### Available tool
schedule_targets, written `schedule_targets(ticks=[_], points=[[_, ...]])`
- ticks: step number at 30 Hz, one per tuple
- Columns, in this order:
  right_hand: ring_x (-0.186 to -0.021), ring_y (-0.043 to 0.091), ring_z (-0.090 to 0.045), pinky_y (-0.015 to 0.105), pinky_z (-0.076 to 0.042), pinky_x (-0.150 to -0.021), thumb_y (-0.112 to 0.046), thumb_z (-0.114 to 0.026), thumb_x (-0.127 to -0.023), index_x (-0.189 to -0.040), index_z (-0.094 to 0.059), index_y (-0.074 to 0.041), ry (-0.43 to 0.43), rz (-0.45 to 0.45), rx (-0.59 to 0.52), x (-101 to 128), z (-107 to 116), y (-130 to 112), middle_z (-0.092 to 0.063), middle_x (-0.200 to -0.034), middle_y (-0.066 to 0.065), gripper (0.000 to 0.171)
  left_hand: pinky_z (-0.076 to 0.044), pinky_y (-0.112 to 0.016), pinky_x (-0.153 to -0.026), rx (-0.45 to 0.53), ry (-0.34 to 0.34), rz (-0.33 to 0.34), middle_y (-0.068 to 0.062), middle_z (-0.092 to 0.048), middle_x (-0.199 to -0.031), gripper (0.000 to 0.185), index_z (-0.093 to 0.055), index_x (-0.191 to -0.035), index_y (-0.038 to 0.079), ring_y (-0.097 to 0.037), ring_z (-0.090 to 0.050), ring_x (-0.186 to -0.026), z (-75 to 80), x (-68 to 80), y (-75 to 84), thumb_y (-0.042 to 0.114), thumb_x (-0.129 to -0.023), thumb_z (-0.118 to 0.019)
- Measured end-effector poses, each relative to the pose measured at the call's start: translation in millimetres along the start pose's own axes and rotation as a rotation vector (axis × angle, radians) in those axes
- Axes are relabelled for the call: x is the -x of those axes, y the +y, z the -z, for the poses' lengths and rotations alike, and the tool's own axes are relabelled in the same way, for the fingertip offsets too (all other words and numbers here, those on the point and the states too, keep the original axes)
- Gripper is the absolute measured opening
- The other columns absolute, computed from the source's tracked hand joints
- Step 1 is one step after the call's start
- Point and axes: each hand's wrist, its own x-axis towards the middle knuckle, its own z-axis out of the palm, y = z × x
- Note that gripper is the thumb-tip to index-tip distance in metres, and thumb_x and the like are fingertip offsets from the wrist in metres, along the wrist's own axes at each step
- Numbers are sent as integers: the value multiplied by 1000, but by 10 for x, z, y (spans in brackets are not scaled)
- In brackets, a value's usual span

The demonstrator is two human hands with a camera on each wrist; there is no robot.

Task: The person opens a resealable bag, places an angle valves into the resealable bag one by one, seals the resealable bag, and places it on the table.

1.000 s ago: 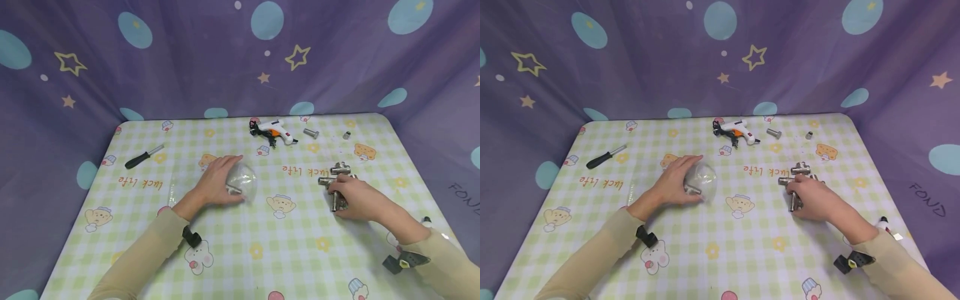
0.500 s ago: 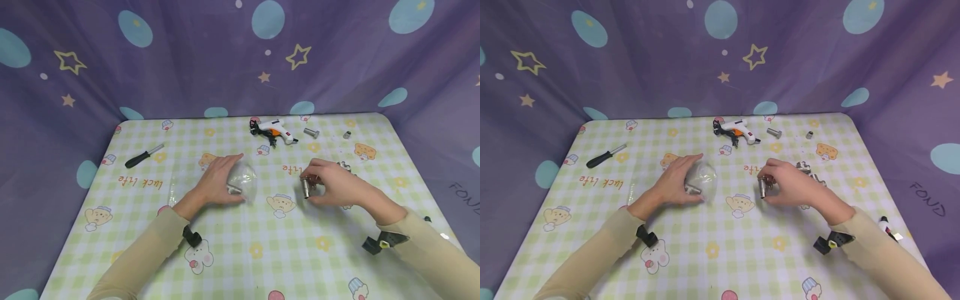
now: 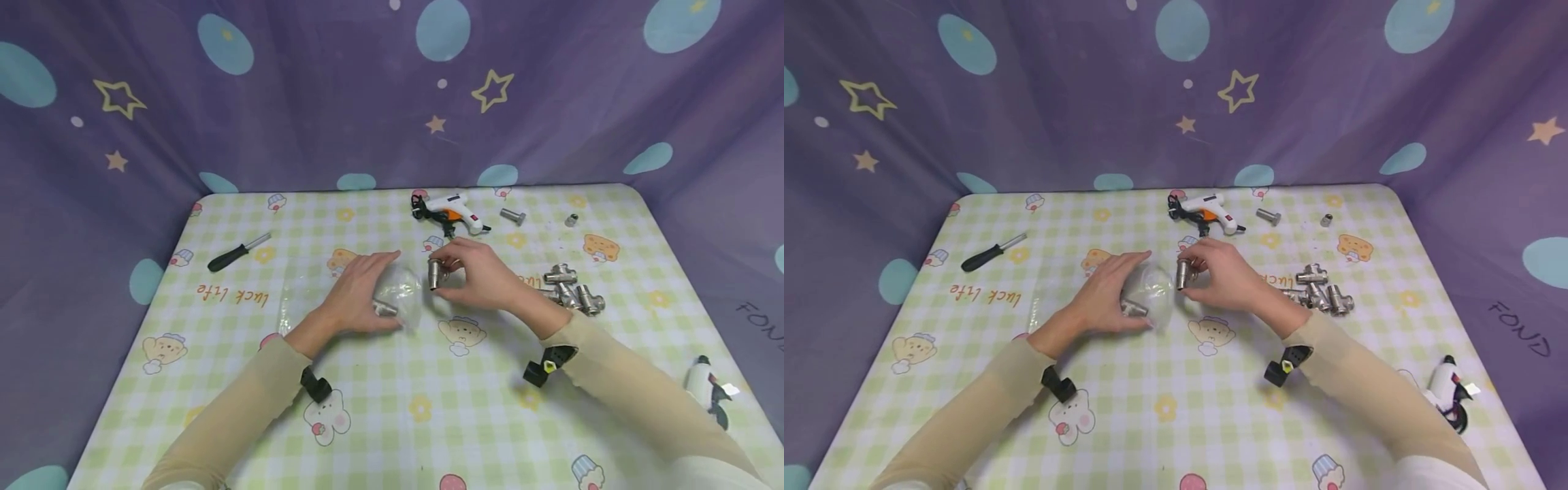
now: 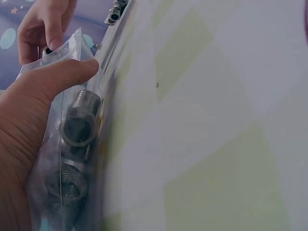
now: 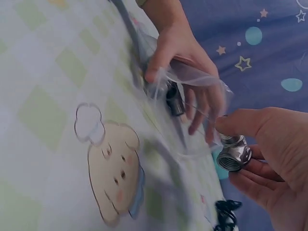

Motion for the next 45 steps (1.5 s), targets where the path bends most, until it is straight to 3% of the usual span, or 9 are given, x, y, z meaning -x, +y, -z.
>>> schedule_targets(ticks=[7, 12, 18, 26, 29, 34, 40, 45], points=[[-104, 21, -76, 31, -65, -92, -20, -92, -82, -130, -72, -5, -30, -33, -109, -112, -276, -31, -75, -120, 8, 54, -35, -57, -128, -7, 3, -6, -10, -52, -160, 126, -37, -165, 12, -32, -50, -146, -7, -17, 8, 69, -65, -89], [-100, 17, -78, 28, -65, -91, -21, -93, -82, -116, -73, -9, -19, -34, -144, -179, -454, -51, -77, -111, 4, 42, -34, -56, -129, -13, -9, -7, -10, -52, -161, 125, -37, -165, 12, -32, -50, -148, -10, -22, 10, 66, -66, -90], [-92, 12, -76, 23, -64, -87, -28, -94, -81, -95, -72, -14, 32, -39, -103, -256, -668, -76, -75, -94, -3, 29, -34, -58, -128, -15, -11, -9, -10, -52, -160, 122, -39, -164, 11, -32, -50, -147, -4, -26, 25, 63, -67, -91], [-85, 11, -72, 27, -62, -81, -33, -93, -83, -88, -70, -15, 123, -45, -55, -319, -832, -156, -72, -87, -2, 30, -36, -58, -127, -5, -7, -12, -10, -52, -160, 121, -40, -163, 11, -33, -51, -146, -16, -19, 10, 63, -67, -91], [-88, 14, -71, 31, -62, -83, -31, -91, -84, -89, -73, -14, 130, -12, -33, -325, -853, -182, -73, -91, 0, 25, -37, -58, -126, -19, -3, -19, -10, -52, -159, 121, -40, -163, 11, -33, -51, -146, -21, -23, 7, 64, -67, -91], [-105, 22, -73, 39, -61, -97, -19, -83, -92, -102, -83, -11, 79, 93, -46, -317, -864, -191, -79, -107, 6, 13, -38, -58, -125, -31, 0, -23, -10, -53, -159, 120, -41, -163, 12, -33, -52, -145, -32, -19, 6, 64, -68, -91], [-114, 24, -75, 38, -61, -102, -2, -66, -96, -114, -81, -6, 16, 154, -101, -293, -852, -165, -81, -115, 8, 24, -39, -60, -123, -26, 11, -27, -9, -54, -158, 118, -43, -162, 10, -33, -53, -143, -49, -21, 10, 63, -67, -91], [-117, 22, -75, 37, -60, -103, 0, -56, -100, -122, -79, -8, -52, 177, -122, -283, -826, -132, -80, -122, 6, 33, -37, -58, -125, -22, 8, -23, -9, -53, -159, 119, -42, -162, 10, -32, -52, -144, -41, -30, 15, 62, -67, -92]])
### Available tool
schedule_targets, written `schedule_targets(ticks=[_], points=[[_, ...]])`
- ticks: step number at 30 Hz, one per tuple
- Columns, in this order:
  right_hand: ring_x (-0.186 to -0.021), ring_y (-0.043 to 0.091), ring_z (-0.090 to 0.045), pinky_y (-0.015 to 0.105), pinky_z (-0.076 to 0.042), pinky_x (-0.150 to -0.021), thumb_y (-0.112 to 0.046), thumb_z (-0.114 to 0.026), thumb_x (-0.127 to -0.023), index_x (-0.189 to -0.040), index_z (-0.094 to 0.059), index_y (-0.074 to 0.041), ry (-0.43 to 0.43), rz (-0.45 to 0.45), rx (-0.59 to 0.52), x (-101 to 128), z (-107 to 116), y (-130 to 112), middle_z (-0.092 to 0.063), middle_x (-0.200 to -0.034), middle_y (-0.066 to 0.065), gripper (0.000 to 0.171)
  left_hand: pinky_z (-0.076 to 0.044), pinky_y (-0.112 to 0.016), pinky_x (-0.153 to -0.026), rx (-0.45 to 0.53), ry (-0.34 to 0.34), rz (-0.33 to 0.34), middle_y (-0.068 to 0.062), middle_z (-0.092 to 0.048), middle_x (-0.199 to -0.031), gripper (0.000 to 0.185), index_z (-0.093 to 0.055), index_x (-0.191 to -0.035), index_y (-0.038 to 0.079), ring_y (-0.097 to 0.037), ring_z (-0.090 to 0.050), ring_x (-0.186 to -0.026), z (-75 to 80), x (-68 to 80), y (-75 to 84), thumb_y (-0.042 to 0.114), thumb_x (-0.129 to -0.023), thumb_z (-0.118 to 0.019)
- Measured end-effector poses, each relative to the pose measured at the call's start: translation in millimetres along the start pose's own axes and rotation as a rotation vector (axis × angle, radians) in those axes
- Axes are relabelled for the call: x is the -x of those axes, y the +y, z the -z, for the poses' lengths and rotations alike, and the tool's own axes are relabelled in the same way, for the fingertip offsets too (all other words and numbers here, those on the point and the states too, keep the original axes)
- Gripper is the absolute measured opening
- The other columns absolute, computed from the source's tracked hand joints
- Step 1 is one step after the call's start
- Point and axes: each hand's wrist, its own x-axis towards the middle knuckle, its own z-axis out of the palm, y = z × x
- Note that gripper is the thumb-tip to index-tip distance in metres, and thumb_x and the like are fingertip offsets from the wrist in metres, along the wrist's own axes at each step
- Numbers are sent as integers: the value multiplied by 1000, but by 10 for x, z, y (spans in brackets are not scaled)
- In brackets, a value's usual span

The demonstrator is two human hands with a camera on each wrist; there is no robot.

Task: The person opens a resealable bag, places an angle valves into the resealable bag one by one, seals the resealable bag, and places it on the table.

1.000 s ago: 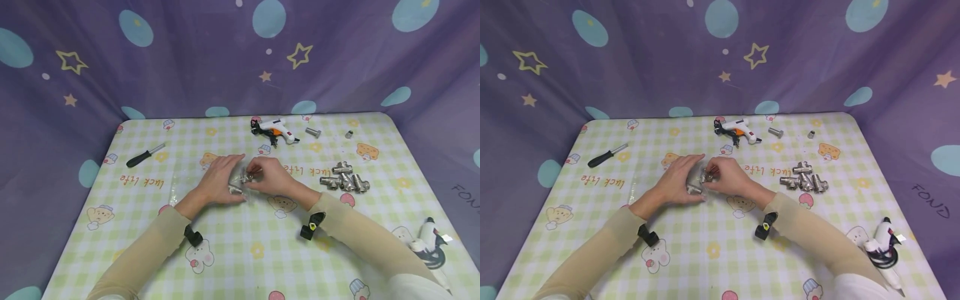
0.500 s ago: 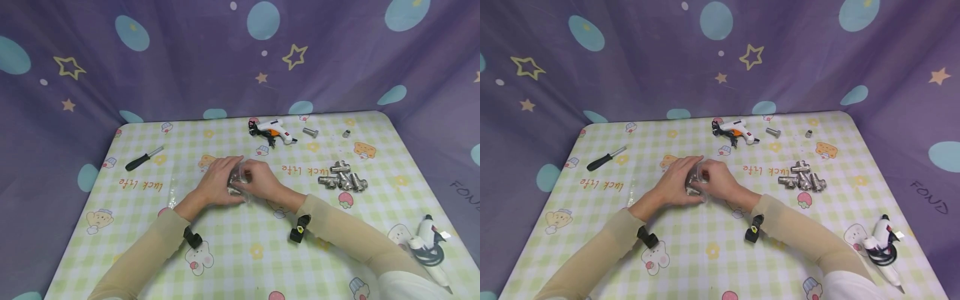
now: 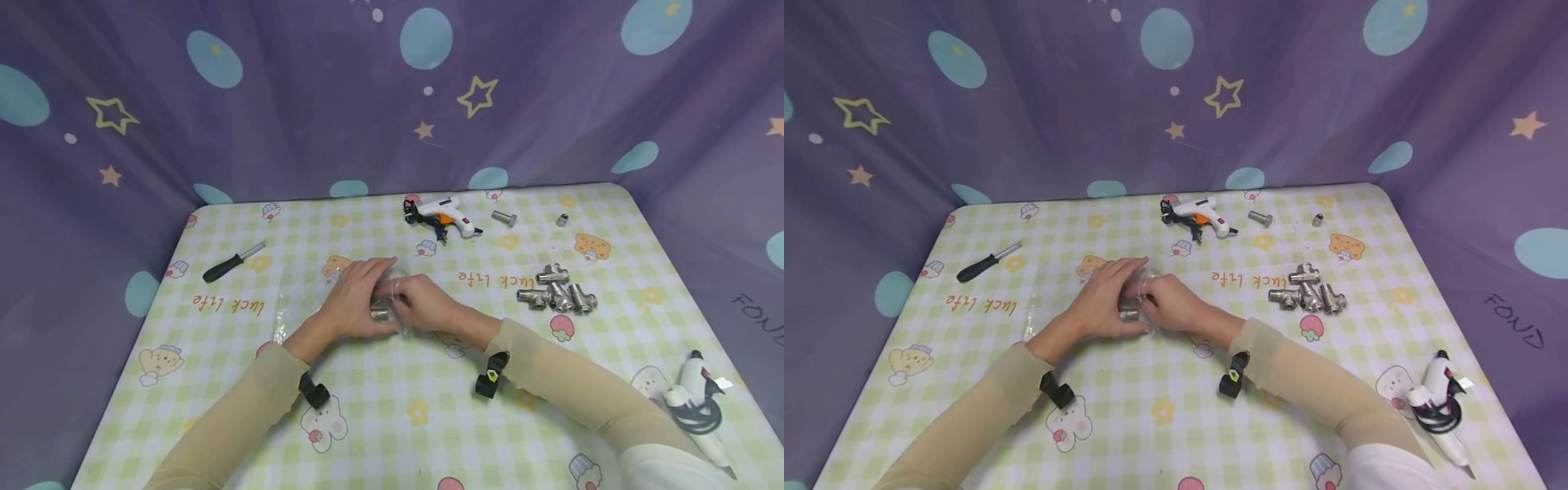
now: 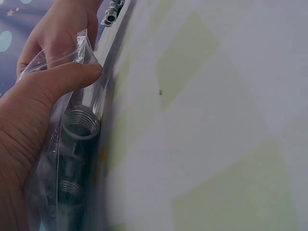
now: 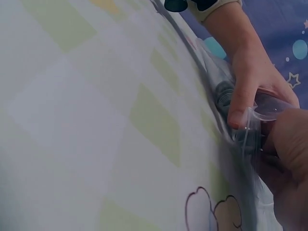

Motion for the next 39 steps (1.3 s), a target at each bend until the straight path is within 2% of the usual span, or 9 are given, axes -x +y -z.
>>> schedule_targets(ticks=[6, 9, 14, 17, 22, 29, 34, 39], points=[[-106, 18, -76, 33, -62, -94, -1, -59, -100, -124, -79, -11, -21, 0, 0, 25, 67, 51, -80, -122, 3, 33, -37, -59, -125, -4, -11, 6, -9, -53, -159, 120, -41, -163, 11, -33, -51, -145, 15, 2, 8, 63, -67, -91], [-103, 17, -76, 32, -63, -91, -1, -64, -98, -119, -81, -11, -13, -17, 7, 63, 173, 63, -81, -118, 3, 28, -37, -60, -125, -6, -18, 9, -9, -52, -159, 120, -41, -163, 12, -33, -51, -145, 14, 1, 8, 65, -67, -91], [-106, 22, -76, 36, -65, -94, 0, -70, -95, -113, -81, -7, -22, -59, 0, 160, 497, 92, -80, -111, 5, 23, -37, -59, -125, -6, -16, 15, -9, -53, -159, 121, -41, -163, 12, -33, -52, -144, 20, -16, 8, 65, -66, -90], [-105, 22, -76, 38, -65, -93, -2, -72, -94, -113, -81, -8, -38, -95, 38, 248, 738, 122, -80, -111, 4, 22, -37, -58, -126, -5, -16, 23, -9, -54, -159, 122, -41, -163, 12, -33, -52, -144, 21, -29, 12, 65, -64, -90], [-100, 23, -75, 44, -65, -88, -4, -74, -93, -114, -81, -8, -58, -135, 140, 458, 1130, 164, -80, -111, 4, 23, -35, -58, -128, -13, -41, 33, -9, -52, -160, 124, -40, -164, 13, -33, -51, -146, 6, -37, 11, 67, -64, -89], [-95, 20, -74, 42, -65, -82, -8, -78, -93, -111, -81, -10, -138, -175, 284, 797, 1561, 247, -79, -106, 5, 18, -34, -57, -128, -8, -44, 41, -8, -52, -160, 124, -39, -164, 14, -33, -50, -146, 8, -40, 15, 67, -64, -90], [-91, 16, -72, 38, -63, -79, -10, -81, -92, -108, -80, -14, -230, -218, 330, 1055, 1761, 264, -78, -102, 1, 16, -36, -58, -127, -11, -46, 42, -8, -52, -160, 124, -40, -163, 13, -33, -51, -145, 10, -27, 16, 68, -63, -90], [-88, 13, -72, 33, -62, -77, -15, -88, -87, -107, -80, -16, -296, -282, 347, 1257, 1836, 287, -77, -101, -2, 22, -37, -57, -126, -3, -37, 32, -7, -53, -159, 126, -41, -163, 13, -33, -52, -142, 13, 1, 14, 67, -61, -90]])
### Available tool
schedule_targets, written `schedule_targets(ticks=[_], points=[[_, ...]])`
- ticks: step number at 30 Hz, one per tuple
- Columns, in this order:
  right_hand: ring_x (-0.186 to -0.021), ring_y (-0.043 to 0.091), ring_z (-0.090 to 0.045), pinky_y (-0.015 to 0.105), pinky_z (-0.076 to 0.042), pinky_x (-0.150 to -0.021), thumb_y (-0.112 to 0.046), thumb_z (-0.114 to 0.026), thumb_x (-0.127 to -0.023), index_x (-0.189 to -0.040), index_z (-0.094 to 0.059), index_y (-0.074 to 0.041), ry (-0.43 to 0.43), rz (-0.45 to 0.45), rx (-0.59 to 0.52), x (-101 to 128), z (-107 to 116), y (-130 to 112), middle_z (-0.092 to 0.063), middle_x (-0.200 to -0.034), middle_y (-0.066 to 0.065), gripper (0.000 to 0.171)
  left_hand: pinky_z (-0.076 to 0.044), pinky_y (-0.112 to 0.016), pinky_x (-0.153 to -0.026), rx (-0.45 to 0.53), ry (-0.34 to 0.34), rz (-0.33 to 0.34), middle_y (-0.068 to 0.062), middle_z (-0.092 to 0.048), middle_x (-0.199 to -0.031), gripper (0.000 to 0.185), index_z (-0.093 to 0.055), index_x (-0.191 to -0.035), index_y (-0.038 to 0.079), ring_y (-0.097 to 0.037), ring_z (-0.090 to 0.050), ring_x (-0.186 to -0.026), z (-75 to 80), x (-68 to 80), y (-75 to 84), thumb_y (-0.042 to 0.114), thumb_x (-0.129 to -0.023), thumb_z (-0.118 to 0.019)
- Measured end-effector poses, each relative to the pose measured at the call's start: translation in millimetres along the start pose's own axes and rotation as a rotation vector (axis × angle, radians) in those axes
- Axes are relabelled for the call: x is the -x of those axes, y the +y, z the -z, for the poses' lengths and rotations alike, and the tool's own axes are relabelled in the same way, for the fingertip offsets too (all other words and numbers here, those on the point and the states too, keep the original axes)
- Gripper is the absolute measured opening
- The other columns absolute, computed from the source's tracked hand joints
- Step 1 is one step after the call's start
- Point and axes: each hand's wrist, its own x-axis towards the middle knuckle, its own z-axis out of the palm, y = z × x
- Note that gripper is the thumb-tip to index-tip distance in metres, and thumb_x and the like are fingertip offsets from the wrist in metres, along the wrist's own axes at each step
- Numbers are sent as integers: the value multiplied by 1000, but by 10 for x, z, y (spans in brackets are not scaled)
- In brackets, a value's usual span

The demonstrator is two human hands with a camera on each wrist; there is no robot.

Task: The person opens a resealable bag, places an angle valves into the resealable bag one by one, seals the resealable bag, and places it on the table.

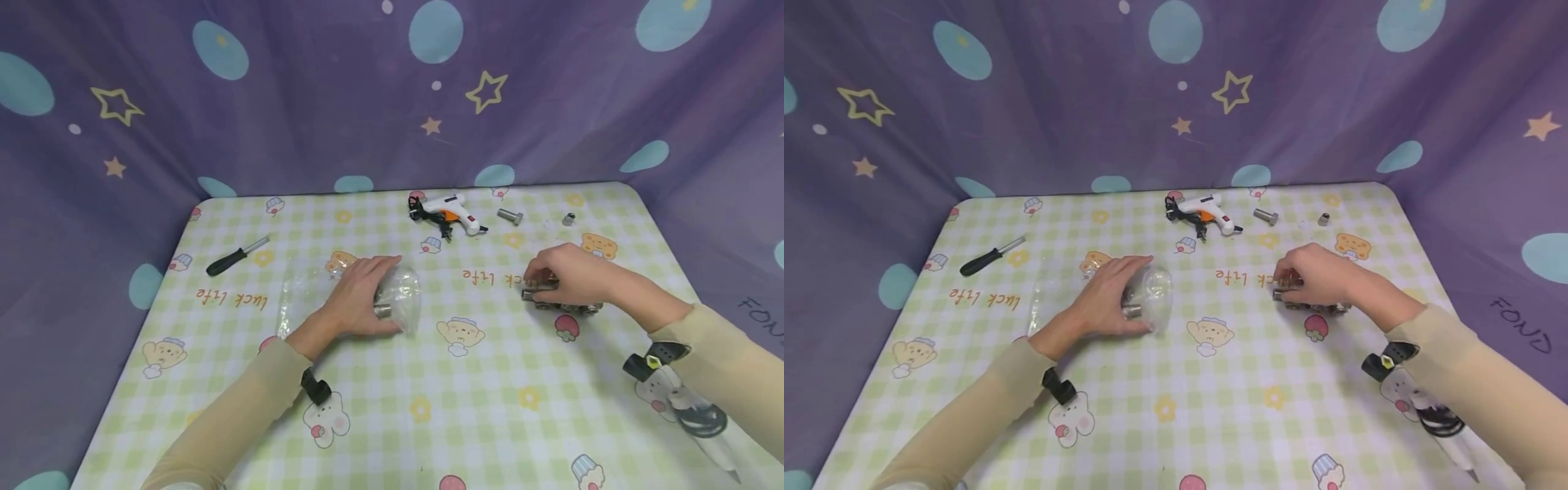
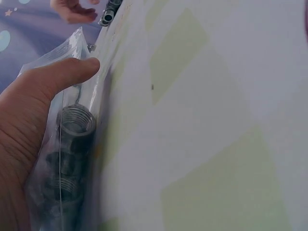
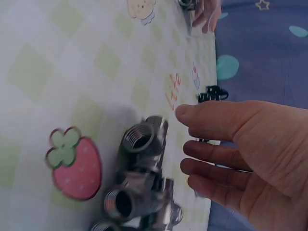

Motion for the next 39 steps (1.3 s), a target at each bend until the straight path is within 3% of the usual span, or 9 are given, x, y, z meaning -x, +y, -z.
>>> schedule_targets(ticks=[7, 20, 29, 39], points=[[-87, 9, -70, 31, -59, -75, -19, -93, -81, -111, -79, -16, -48, -51, -4, 119, -68, 70, -77, -100, -6, 34, -38, -57, -126, 1, 6, -6, -8, -52, -159, 126, -40, -163, 13, -33, -53, -141, -22, 8, -9, 68, -61, -90], [-83, 4, -66, 29, -56, -71, -11, -91, -81, -109, -78, -19, -58, -48, 9, 114, -183, 119, -74, -94, -11, 32, -39, -58, -125, -8, 19, -8, -8, -53, -159, 125, -42, -162, 12, -33, -53, -140, -46, 13, -3, 68, -61, -89], [-88, 8, -70, 33, -59, -76, -13, -90, -82, -110, -78, -18, 72, -5, -20, 7, -224, 32, -76, -100, -8, 31, -38, -56, -126, -10, 10, 3, -7, -52, -160, 125, -41, -163, 13, -33, -53, -141, -45, 22, 4, 67, -61, -90], [-95, 9, -75, 32, -65, -83, -17, -89, -85, -116, -78, -18, 177, 30, -169, -403, -290, -286, -79, -104, -7, 33, -37, -57, -126, -11, 19, -1, -8, -53, -159, 125, -41, -163, 13, -33, -53, -141, -71, 28, -9, 66, -61, -90]])
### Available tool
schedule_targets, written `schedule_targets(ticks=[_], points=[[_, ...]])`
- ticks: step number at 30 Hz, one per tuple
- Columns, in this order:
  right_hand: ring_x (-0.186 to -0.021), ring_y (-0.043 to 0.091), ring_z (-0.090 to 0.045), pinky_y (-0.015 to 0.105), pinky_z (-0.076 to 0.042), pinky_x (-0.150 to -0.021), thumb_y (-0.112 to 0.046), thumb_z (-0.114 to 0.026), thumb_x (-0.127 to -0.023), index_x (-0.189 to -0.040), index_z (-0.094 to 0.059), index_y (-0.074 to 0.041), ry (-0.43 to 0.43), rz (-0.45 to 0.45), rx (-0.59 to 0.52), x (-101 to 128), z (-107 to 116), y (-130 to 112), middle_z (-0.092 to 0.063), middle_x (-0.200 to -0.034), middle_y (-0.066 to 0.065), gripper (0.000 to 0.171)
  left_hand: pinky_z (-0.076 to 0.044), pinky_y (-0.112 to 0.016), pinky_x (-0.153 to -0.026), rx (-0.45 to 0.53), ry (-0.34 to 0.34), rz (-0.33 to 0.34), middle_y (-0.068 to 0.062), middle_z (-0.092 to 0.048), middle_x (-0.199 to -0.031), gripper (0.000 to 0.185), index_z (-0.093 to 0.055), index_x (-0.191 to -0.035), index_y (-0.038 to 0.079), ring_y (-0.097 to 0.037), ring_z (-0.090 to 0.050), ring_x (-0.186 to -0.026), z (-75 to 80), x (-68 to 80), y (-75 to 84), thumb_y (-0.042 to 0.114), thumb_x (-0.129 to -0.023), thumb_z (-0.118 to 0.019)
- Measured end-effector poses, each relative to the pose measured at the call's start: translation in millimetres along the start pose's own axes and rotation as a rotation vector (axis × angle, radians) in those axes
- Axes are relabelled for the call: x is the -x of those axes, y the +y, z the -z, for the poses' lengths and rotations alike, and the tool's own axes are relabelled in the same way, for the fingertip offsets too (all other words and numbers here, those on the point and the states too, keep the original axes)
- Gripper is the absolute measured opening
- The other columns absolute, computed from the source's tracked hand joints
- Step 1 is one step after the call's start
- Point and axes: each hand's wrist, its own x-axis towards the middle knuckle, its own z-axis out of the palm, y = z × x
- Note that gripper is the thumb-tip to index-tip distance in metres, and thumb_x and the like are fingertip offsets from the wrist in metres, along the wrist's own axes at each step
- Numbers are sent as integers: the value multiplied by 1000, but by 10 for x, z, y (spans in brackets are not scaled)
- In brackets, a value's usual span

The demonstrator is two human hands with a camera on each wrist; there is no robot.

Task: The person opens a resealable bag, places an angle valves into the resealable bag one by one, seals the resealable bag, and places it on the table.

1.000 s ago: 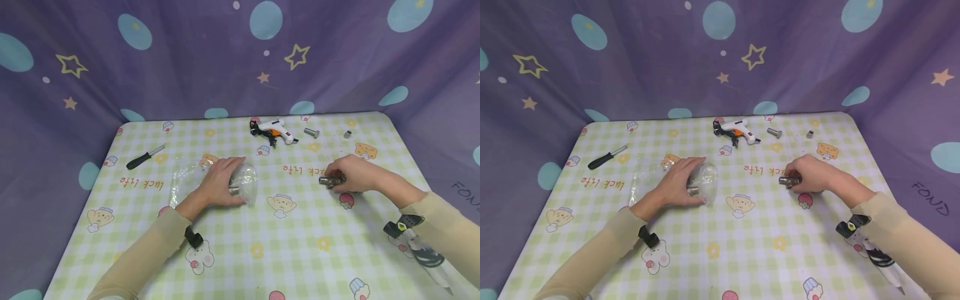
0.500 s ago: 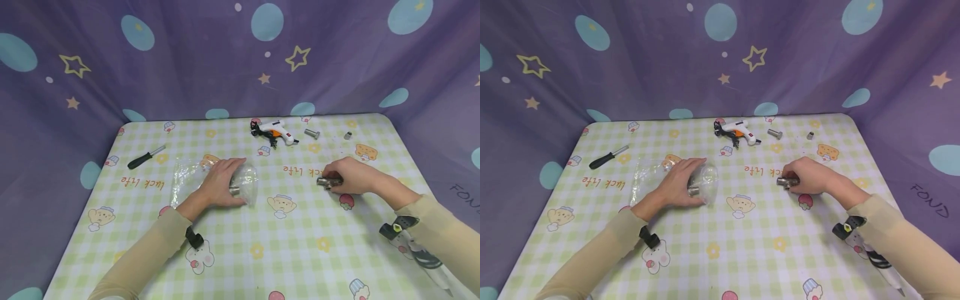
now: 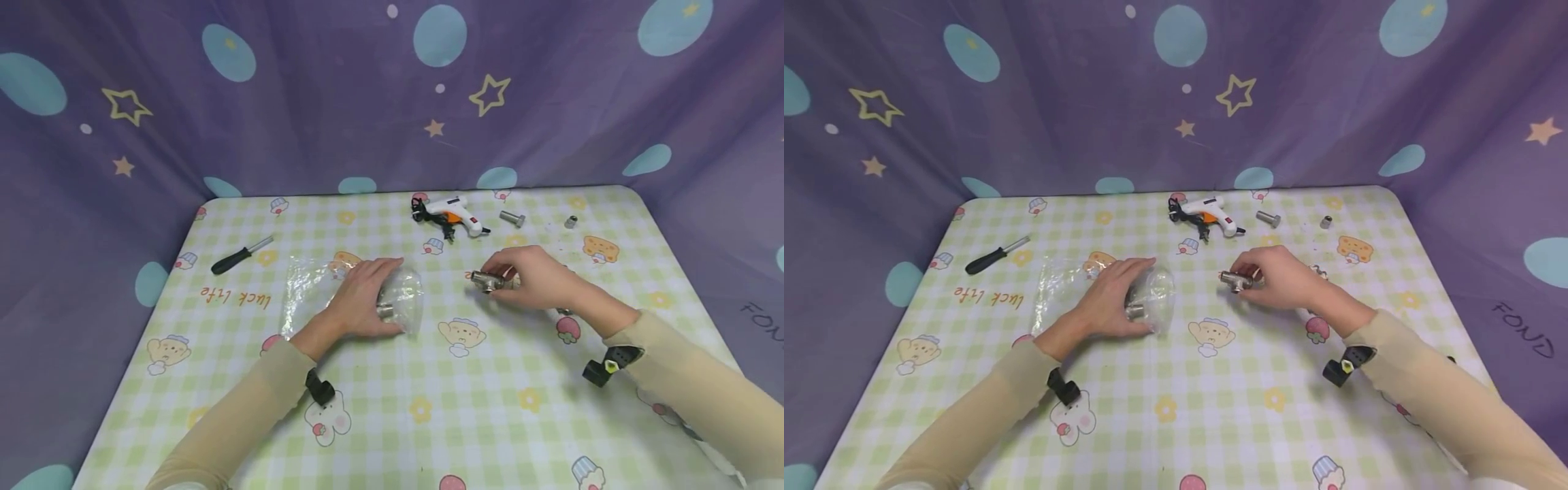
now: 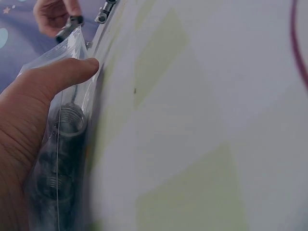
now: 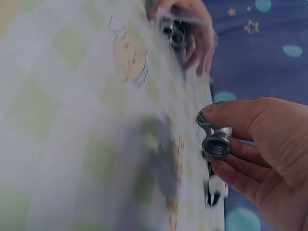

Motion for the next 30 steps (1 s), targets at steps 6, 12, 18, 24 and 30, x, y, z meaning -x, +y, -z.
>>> schedule_targets(ticks=[6, 12, 18, 24, 30], points=[[-94, 11, -75, 35, -65, -84, -19, -88, -86, -116, -77, -17, 33, 35, -63, -253, -161, -207, -79, -104, -5, 33, -37, -57, -126, 3, 0, -3, -8, -54, -158, 125, -41, -163, 12, -33, -53, -142, 1, -5, 11, 64, -61, -91], [-94, 11, -75, 31, -64, -86, -22, -89, -86, -116, -77, -15, 37, 45, -92, -480, -362, -384, -79, -105, -3, 34, -37, -57, -126, -2, 9, -11, -8, -54, -158, 125, -42, -163, 12, -34, -53, -142, -15, -12, 0, 64, -60, -92], [-95, 13, -75, 30, -65, -86, -23, -89, -86, -116, -77, -13, 16, 44, -134, -652, -576, -527, -80, -103, -1, 33, -38, -56, -126, -4, 10, -15, -7, -54, -158, 125, -42, -162, 12, -33, -53, -141, -9, -10, -6, 65, -61, -91], [-92, 12, -75, 29, -64, -84, -24, -89, -85, -114, -78, -11, 32, 60, -102, -792, -808, -603, -81, -100, -1, 33, -40, -57, -124, -1, 13, -19, -8, -54, -158, 123, -43, -162, 12, -33, -54, -141, 25, 1, -2, 66, -63, -90], [-81, 8, -70, 26, -62, -77, -29, -89, -85, -103, -77, -12, 70, 44, -92, -899, -986, -677, -79, -90, -3, 28, -40, -57, -124, 9, 23, -30, -8, -55, -157, 120, -45, -161, 11, -33, -54, -141, 52, -6, -8, 66, -64, -89]])
